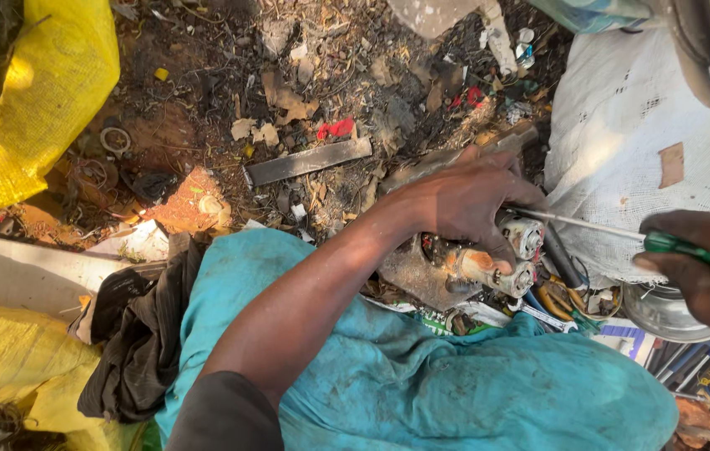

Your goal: The person sits on the ground and uses a green-handled screwdriver to unscrew and pry apart a starter motor resting on a concrete block. They remove screws and small components, turn the motor over to work on different sides, and place removed parts into an orange basket.

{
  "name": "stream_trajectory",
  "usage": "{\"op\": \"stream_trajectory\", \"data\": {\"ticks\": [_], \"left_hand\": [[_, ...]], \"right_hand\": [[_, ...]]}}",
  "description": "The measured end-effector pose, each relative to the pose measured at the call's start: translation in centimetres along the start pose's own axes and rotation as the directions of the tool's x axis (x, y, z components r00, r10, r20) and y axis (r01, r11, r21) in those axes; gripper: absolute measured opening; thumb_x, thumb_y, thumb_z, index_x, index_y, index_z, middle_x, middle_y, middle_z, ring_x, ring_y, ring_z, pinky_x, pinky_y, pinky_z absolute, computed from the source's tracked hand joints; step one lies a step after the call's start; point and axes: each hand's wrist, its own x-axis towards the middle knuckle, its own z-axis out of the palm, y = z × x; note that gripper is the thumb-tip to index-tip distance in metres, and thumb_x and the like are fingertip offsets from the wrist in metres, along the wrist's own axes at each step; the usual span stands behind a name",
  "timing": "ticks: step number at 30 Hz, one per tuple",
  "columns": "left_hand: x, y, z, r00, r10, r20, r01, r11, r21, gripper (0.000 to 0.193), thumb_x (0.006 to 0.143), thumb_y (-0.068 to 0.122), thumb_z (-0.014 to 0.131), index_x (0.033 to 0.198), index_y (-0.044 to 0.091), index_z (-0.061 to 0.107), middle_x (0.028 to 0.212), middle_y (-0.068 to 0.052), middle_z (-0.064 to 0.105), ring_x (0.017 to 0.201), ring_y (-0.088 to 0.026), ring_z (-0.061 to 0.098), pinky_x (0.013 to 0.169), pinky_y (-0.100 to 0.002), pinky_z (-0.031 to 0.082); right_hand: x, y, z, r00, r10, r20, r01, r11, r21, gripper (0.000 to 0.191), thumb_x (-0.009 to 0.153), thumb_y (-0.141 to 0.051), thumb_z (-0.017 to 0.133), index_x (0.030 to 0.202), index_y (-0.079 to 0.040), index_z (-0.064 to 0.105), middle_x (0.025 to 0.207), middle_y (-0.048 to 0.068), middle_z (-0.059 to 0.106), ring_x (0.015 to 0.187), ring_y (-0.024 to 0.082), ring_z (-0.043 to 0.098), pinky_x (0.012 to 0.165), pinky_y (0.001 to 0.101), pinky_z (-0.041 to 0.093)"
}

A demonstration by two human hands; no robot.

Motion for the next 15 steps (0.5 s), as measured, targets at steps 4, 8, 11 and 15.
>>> {"op": "stream_trajectory", "data": {"ticks": [4,8,11,15], "left_hand": [[0.1,0.3,0.0,1.000,0.023,0.010,-0.023,1.000,-0.009,0.081,0.052,0.044,0.095,0.126,0.020,0.071,0.120,-0.008,0.070,0.128,-0.029,0.052,0.107,-0.051,0.031],[-0.1,0.6,-0.3,0.999,0.040,-0.031,-0.039,0.999,0.016,0.081,0.055,0.048,0.095,0.127,0.021,0.070,0.123,-0.008,0.070,0.126,-0.028,0.055,0.104,-0.048,0.035],[0.1,0.5,-0.4,0.999,0.046,-0.004,-0.046,0.999,-0.015,0.079,0.051,0.043,0.094,0.124,0.021,0.073,0.118,-0.003,0.076,0.126,-0.029,0.053,0.104,-0.052,0.026],[0.6,-0.1,-0.1,0.998,0.005,0.057,-0.008,0.998,0.057,0.084,0.052,0.051,0.094,0.126,0.018,0.070,0.115,-0.007,0.073,0.123,-0.029,0.056,0.100,-0.046,0.037]], "right_hand": [[-1.6,-0.6,0.3,0.975,-0.172,0.141,0.222,0.712,-0.666,0.068,0.085,-0.030,0.076,0.148,-0.012,0.061,0.076,0.002,0.070,0.064,0.011,0.064,0.060,0.0305,0.054],[0.8,-1.1,-0.8,0.819,0.490,0.300,-0.562,0.790,0.243,0.045,0.092,-0.035,0.076,0.129,-0.009,0.073,0.075,0.024,0.067,0.055,0.027,0.052,0.052,0.0460,0.040],[0.9,-1.7,-0.8,0.993,0.096,0.061,-0.110,0.953,0.283,0.032,0.095,-0.033,0.076,0.119,-0.012,0.072,0.078,0.013,0.072,0.060,0.017,0.063,0.055,0.0360,0.049],[-1.2,-2.4,-0.1,0.957,-0.164,0.241,0.286,0.681,-0.674,0.050,0.098,-0.024,0.061,0.147,-0.016,0.053,0.084,0.000,0.066,0.062,0.011,0.063,0.058,0.0314,0.054]]}}
